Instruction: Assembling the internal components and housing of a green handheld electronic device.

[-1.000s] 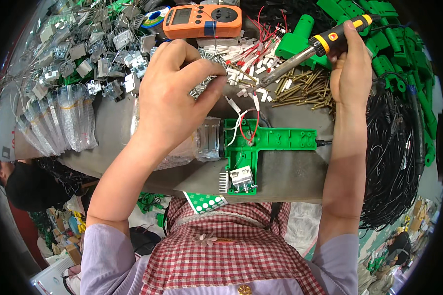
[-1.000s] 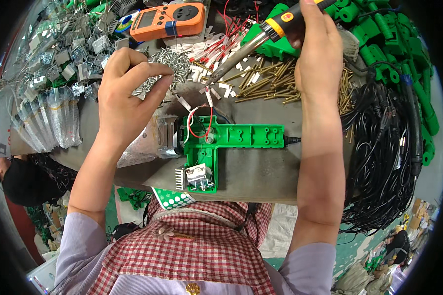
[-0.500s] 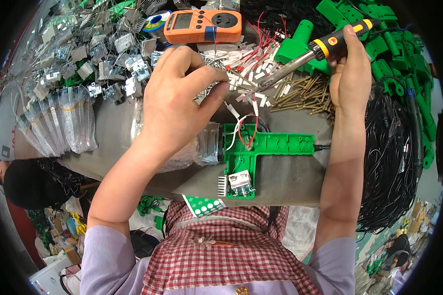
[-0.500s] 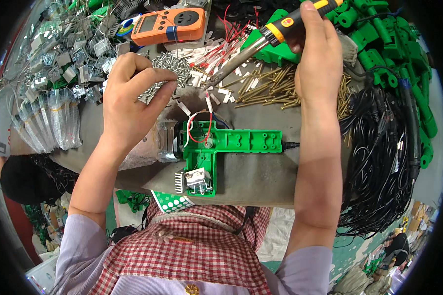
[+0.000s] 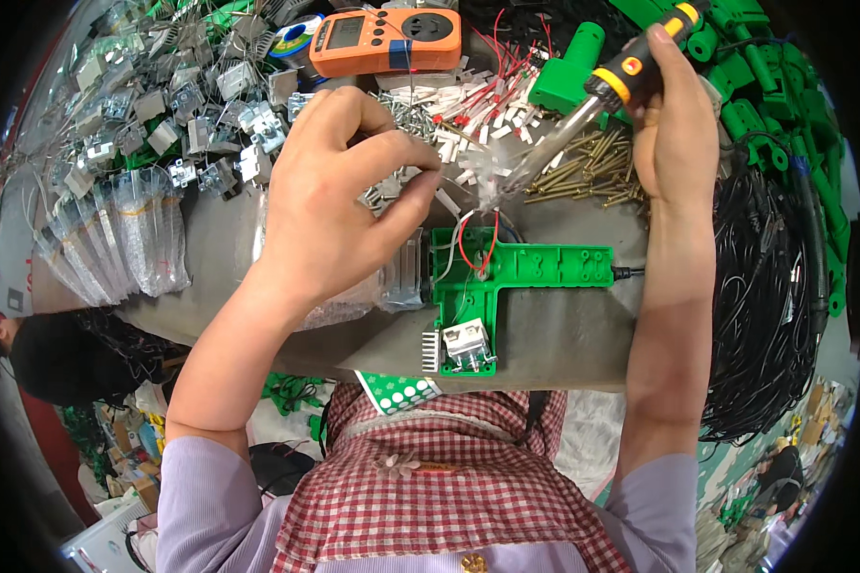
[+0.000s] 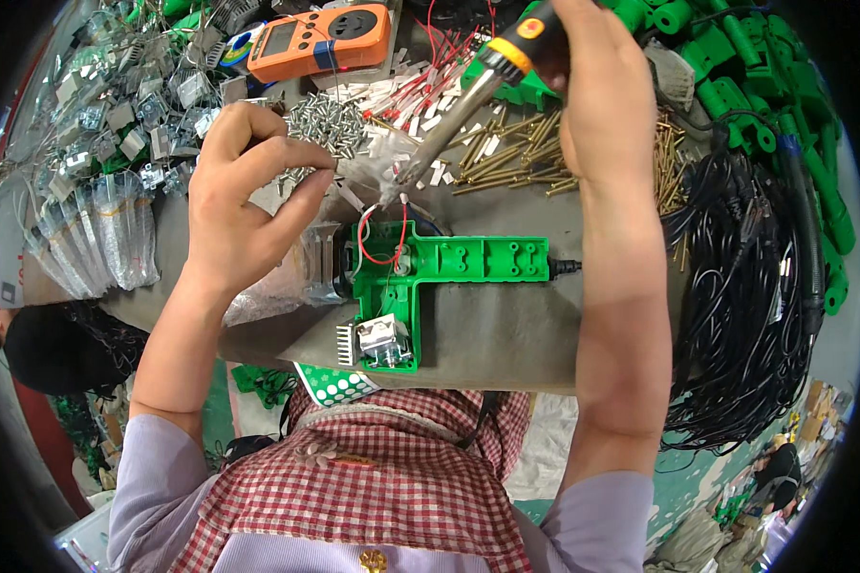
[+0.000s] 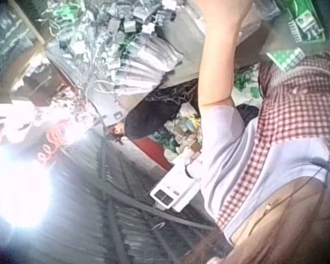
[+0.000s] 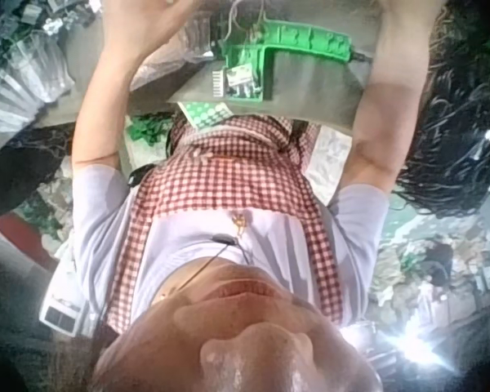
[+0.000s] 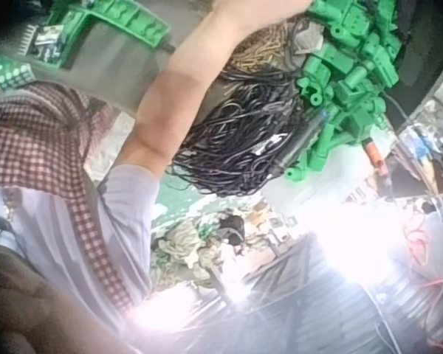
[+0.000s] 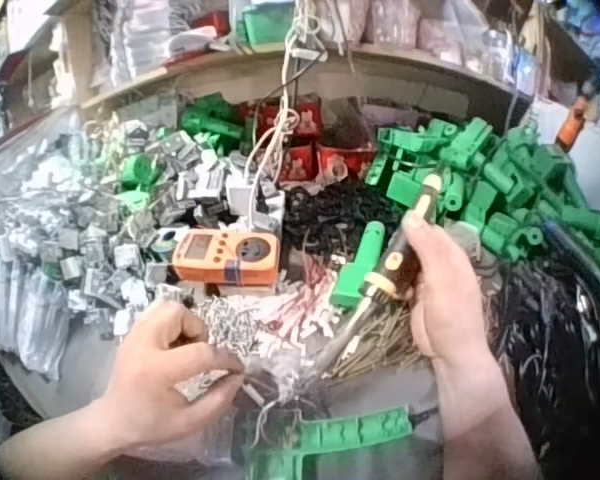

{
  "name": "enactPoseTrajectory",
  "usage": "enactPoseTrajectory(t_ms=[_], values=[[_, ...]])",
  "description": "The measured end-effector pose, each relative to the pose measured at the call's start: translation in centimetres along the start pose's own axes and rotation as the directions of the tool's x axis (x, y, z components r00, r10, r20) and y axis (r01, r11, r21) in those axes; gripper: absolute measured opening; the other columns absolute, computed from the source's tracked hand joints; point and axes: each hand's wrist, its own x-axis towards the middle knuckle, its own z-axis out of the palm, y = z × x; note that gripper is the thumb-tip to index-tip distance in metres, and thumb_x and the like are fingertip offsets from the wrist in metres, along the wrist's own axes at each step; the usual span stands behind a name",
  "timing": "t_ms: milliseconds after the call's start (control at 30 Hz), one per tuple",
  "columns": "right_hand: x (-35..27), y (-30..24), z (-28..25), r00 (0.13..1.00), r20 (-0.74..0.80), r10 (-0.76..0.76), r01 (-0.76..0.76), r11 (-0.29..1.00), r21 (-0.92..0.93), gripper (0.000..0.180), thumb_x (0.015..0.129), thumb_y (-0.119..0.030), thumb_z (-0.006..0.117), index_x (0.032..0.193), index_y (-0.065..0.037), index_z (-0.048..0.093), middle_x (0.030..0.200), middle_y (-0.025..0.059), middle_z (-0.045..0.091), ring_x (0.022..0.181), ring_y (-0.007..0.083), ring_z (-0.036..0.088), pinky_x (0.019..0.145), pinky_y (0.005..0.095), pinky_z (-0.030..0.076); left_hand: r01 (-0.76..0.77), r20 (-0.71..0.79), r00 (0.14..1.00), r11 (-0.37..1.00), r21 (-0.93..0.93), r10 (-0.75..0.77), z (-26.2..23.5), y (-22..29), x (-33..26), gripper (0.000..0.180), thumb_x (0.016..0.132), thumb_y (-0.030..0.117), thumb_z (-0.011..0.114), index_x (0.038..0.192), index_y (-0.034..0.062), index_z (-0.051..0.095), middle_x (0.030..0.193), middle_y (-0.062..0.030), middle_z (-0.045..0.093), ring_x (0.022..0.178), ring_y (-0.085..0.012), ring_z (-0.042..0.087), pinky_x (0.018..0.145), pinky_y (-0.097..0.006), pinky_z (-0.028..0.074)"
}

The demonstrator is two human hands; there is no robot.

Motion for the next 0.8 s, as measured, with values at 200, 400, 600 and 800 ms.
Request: enactPoseTrajectory(t_ms=[200, 400, 600, 800], values=[[-0.33, 0.68, 0.15, 0.995, 0.102, -0.022, 0.021, 1.000, 0.012, 0.016, 0.093, -0.025, 0.057, 0.091, -0.010, 0.061, 0.080, -0.0030, 0.059, 0.070, 0.0049, 0.049, 0.060, 0.0228, 0.034, -0.026, 0.021, 0.999, 1.000, 0.003, 0.026, -0.01, 0.20, -0.21, 0.015, 0.064, 0.006, 0.073, 0.077, 0.0094, 0.064, 0.078, -0.0062, 0.049, 0.074, -0.0245, 0.049, 0.063, -0.035, 0.042], [-0.48, 0.84, 0.33, 0.993, 0.109, -0.040, 0.039, 0.999, 0.011, 0.018, 0.094, -0.026, 0.056, 0.090, -0.009, 0.061, 0.080, -0.0033, 0.058, 0.069, 0.0047, 0.048, 0.060, 0.0222, 0.033, -0.050, 0.014, 0.999, 0.999, 0.010, 0.050, -0.13, 0.05, -0.42, 0.016, 0.064, 0.006, 0.073, 0.077, 0.0099, 0.064, 0.079, -0.0056, 0.048, 0.073, -0.0240, 0.048, 0.063, -0.035, 0.042], [-0.46, 0.91, 0.37, 0.992, 0.122, -0.034, 0.033, 0.999, 0.012, 0.018, 0.094, -0.026, 0.056, 0.090, -0.008, 0.060, 0.080, -0.0029, 0.057, 0.068, 0.0050, 0.047, 0.059, 0.0226, 0.032, -0.025, 0.037, 0.999, 1.000, -0.005, 0.026, -0.10, 0.34, -0.51, 0.017, 0.064, 0.006, 0.073, 0.078, 0.0103, 0.065, 0.078, -0.0054, 0.048, 0.073, -0.0236, 0.049, 0.062, -0.034, 0.042], [-0.58, 0.77, 0.57, 0.992, 0.118, -0.043, 0.043, 0.999, 0.004, 0.019, 0.093, -0.027, 0.056, 0.091, -0.008, 0.060, 0.078, -0.0027, 0.056, 0.068, 0.0054, 0.045, 0.059, 0.0227, 0.032, -0.022, 0.027, 0.999, 1.000, -0.002, 0.022, 0.00, 0.28, -0.52, 0.017, 0.063, 0.007, 0.074, 0.077, 0.0101, 0.064, 0.078, -0.0055, 0.048, 0.073, -0.0237, 0.048, 0.062, -0.034, 0.042]])
